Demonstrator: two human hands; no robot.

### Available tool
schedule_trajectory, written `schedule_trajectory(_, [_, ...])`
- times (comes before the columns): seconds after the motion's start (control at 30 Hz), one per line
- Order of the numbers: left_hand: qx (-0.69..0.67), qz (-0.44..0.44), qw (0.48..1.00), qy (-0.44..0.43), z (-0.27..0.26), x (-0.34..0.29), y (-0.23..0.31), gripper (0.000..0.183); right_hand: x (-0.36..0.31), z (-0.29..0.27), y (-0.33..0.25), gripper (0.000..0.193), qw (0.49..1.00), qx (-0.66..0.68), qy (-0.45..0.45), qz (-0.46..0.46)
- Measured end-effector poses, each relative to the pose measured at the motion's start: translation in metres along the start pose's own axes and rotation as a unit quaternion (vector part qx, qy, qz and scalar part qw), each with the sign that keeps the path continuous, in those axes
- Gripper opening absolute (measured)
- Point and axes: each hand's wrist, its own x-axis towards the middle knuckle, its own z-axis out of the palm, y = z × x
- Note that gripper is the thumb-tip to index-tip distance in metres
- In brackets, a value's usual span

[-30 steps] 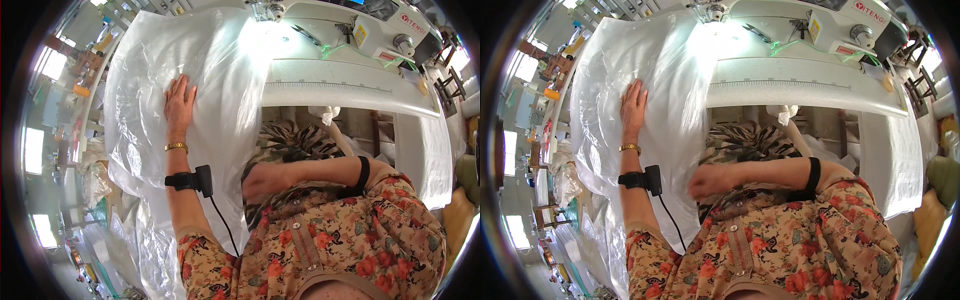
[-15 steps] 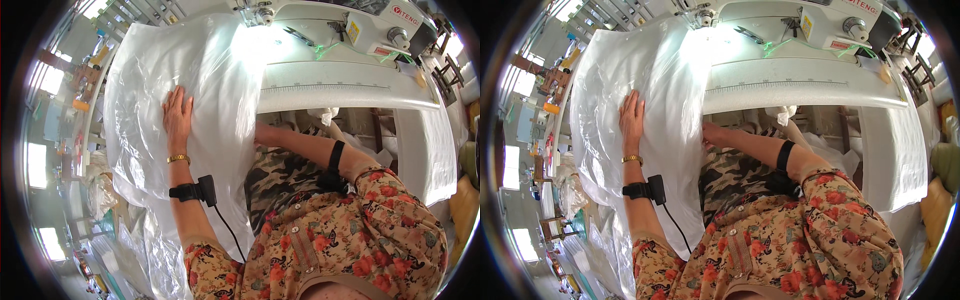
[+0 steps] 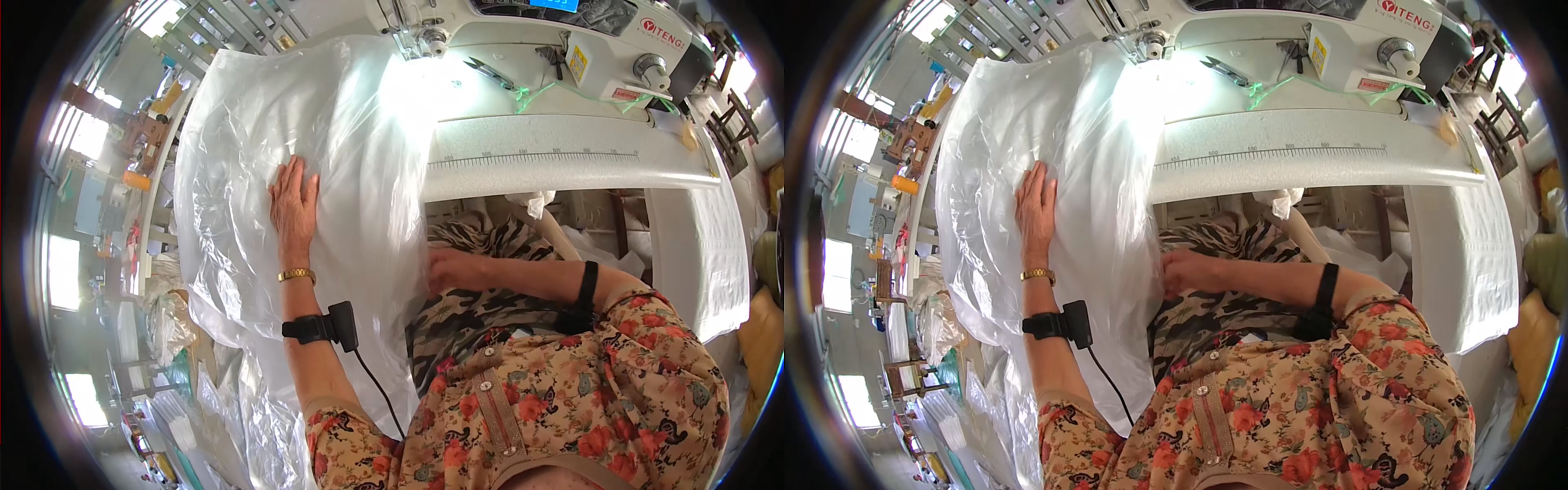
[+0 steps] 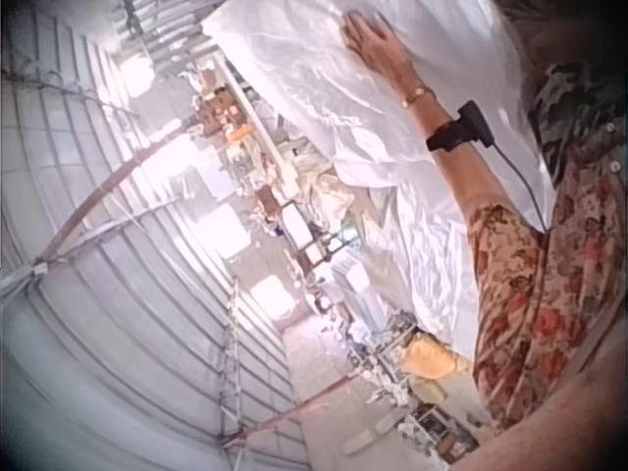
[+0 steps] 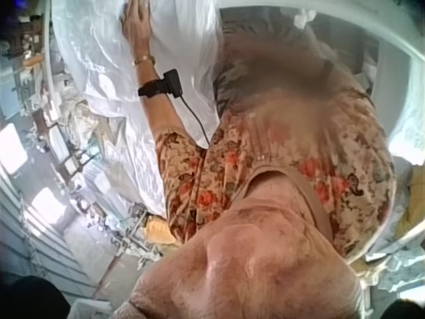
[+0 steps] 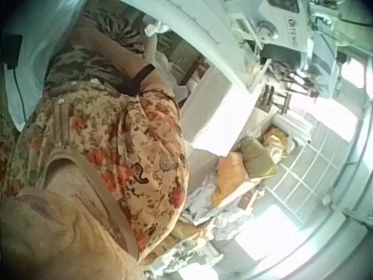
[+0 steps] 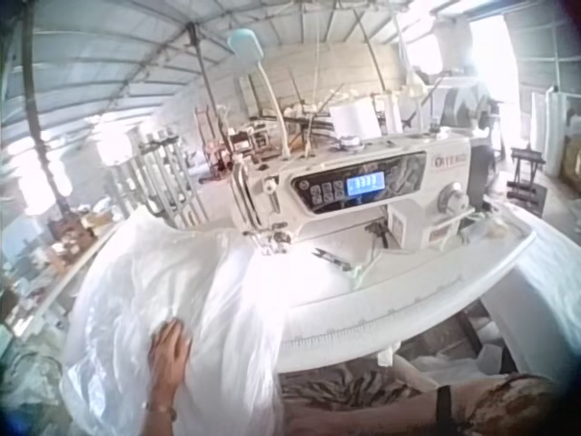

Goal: The person folds the edges of a large plastic sheet by hand and guides it through a sewing machine to stitch the seams. They repeatedly reposition the material, fold new sections, and sew, occasionally using shears to trim the thread.

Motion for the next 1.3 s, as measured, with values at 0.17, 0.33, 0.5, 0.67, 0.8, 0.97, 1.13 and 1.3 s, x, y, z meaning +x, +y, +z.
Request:
schedule_trajectory(0.17, [0.016, -0.003, 1.000, -0.007, 0.002, -0.001, -0.001, 0.046, -0.033, 0.000, 0.018, 0.030, 0.960, 0.257, -0.101, 0.038])
schedule_trajectory(0.33, [0.021, -0.003, 1.000, -0.013, 0.001, 0.000, 0.000, 0.045, 0.004, -0.010, 0.013, 0.029, 0.962, 0.247, 0.036, 0.114])
schedule_trajectory(0.5, [0.003, 0.001, 1.000, -0.005, -0.001, -0.001, 0.003, 0.045, 0.044, -0.020, -0.018, 0.029, 0.973, -0.097, 0.205, -0.039])
schedule_trajectory(0.67, [0.014, 0.009, 1.000, -0.003, -0.001, -0.002, 0.002, 0.045, 0.053, -0.002, -0.037, 0.029, 0.946, -0.214, 0.095, -0.225])
schedule_trajectory(0.8, [0.010, 0.015, 1.000, -0.004, 0.000, -0.001, 0.002, 0.045, 0.050, 0.002, -0.029, 0.028, 0.947, -0.233, 0.082, -0.205])
schedule_trajectory(0.97, [0.015, 0.012, 1.000, 0.003, 0.001, -0.002, 0.003, 0.045, 0.044, 0.003, -0.004, 0.028, 0.946, -0.239, 0.079, -0.203])
schedule_trajectory(1.13, [0.013, 0.005, 1.000, -0.004, 0.000, -0.002, 0.004, 0.045, 0.046, 0.006, 0.004, 0.028, 0.942, -0.242, 0.089, -0.216])
schedule_trajectory(1.3, [0.003, -0.004, 1.000, -0.009, 0.001, -0.001, 0.004, 0.045, 0.048, 0.000, 0.002, 0.028, 0.937, -0.250, 0.107, -0.221])
